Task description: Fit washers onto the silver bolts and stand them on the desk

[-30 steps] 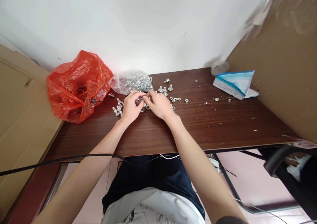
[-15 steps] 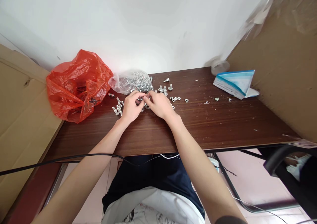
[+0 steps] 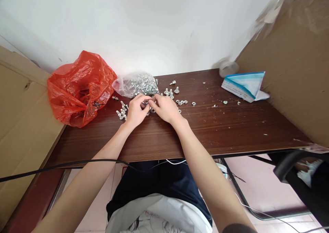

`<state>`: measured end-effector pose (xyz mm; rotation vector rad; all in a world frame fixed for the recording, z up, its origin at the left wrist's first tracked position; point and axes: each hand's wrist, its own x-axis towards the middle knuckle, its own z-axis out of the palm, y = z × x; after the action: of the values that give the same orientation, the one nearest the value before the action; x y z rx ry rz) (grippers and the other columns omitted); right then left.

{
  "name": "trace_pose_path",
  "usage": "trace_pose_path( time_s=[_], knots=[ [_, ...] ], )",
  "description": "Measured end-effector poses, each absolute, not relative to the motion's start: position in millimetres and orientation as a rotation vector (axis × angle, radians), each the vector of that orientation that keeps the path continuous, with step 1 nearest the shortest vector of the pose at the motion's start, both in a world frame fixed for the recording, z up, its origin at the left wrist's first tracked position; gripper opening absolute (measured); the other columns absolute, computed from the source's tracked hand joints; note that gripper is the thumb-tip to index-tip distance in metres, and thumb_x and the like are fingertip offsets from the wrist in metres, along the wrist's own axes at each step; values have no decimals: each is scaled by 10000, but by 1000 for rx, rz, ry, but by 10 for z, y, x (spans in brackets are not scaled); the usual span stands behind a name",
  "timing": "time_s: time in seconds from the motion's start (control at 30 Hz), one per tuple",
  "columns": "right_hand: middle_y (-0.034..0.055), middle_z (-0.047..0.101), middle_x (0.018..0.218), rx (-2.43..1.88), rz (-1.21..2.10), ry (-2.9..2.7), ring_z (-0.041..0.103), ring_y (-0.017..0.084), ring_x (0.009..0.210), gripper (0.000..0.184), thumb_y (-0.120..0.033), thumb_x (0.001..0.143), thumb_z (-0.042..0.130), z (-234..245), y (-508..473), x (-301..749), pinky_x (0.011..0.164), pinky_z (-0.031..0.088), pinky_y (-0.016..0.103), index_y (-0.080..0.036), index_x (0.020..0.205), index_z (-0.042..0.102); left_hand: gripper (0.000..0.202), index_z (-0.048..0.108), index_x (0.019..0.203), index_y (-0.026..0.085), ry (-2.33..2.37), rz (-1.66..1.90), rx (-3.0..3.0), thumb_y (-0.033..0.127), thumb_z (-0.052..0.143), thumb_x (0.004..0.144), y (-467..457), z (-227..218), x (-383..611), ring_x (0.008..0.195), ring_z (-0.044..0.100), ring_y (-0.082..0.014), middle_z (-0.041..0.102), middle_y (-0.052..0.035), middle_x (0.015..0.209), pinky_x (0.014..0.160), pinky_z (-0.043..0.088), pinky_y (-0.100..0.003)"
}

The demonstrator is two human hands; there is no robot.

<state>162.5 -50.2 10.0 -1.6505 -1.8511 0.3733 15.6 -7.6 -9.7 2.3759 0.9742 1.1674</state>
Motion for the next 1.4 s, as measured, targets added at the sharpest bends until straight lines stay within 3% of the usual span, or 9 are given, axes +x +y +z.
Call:
trace_pose_path(
  time_s=[1.4],
  knots=[
    [41, 629, 684, -1683, 341, -1848, 521, 164, 608, 267, -389, 912, 457, 92, -503, 1622, 596, 322, 262, -184, 833, 610, 199, 642, 926, 190, 987, 1147, 2377, 66, 544, 806, -85, -86, 164, 863, 583, -162, 635, -37, 921, 764, 499, -294]
  ],
)
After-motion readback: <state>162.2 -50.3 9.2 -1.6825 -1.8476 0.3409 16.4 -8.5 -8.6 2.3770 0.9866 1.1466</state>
